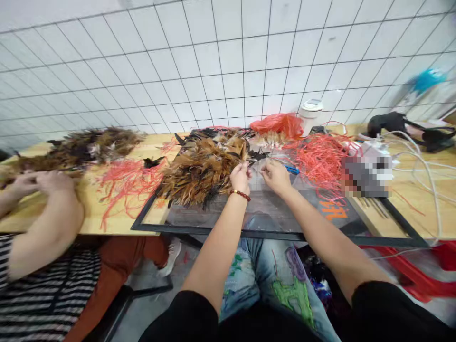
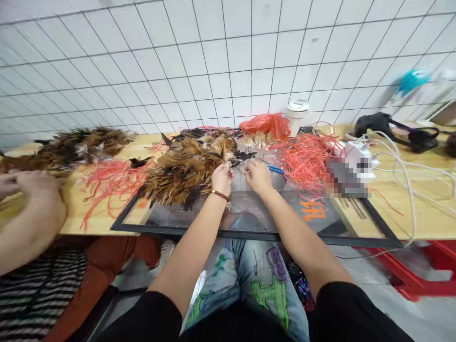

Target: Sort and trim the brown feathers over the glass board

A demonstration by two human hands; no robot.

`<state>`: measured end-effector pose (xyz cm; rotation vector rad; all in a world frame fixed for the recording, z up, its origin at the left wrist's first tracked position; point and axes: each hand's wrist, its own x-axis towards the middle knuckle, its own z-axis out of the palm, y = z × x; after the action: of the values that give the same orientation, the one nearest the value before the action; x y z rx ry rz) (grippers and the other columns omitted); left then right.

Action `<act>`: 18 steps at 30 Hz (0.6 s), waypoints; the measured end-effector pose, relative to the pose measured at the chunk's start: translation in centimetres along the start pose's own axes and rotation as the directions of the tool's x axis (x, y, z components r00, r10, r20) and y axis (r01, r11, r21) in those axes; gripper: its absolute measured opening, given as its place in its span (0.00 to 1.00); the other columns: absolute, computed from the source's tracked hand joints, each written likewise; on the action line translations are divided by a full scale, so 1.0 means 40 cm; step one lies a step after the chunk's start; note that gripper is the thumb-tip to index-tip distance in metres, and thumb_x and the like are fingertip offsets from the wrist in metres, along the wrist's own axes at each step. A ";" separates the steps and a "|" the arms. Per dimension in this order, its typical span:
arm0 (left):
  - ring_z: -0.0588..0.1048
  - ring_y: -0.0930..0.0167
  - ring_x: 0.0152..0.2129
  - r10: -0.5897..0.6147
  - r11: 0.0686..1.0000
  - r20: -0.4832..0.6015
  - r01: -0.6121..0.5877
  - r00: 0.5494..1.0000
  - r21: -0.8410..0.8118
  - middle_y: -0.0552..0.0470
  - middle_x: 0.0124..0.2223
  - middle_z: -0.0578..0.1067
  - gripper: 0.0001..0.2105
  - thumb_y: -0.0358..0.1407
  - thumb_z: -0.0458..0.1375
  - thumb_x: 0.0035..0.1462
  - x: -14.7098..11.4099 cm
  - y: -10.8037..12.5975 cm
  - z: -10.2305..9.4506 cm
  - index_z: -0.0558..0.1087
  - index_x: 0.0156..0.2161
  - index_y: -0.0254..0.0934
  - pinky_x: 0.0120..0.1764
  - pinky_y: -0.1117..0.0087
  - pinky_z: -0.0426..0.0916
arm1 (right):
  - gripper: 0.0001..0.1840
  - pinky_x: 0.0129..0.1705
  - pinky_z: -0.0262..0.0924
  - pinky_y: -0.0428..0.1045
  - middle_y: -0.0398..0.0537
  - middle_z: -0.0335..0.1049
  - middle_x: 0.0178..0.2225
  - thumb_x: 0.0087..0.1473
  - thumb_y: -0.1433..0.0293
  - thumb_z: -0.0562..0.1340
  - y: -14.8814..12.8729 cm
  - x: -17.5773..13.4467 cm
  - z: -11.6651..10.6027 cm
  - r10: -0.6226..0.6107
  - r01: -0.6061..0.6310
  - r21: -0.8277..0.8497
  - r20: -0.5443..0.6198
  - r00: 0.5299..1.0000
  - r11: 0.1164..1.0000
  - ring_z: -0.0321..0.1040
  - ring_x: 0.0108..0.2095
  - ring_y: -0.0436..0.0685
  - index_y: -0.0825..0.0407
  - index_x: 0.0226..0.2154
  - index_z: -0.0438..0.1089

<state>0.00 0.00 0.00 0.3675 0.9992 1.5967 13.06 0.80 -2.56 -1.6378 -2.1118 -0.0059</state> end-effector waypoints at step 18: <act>0.66 0.84 0.16 0.020 1.000 -0.026 -0.019 0.999 0.017 0.58 0.27 0.73 0.05 0.25 0.59 0.59 0.003 -0.018 -0.003 0.74 0.32 0.31 0.23 0.77 0.59 | 0.12 0.39 0.52 0.52 0.52 0.79 0.38 0.57 0.62 0.62 0.094 -0.014 -0.069 0.071 -0.073 -0.049 -0.040 0.997 0.996 0.72 0.43 0.61 0.50 0.35 0.79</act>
<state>0.34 0.04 -0.65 0.3696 1.0318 1.6154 17.57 0.61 -1.32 -1.7287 -2.0384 -0.0677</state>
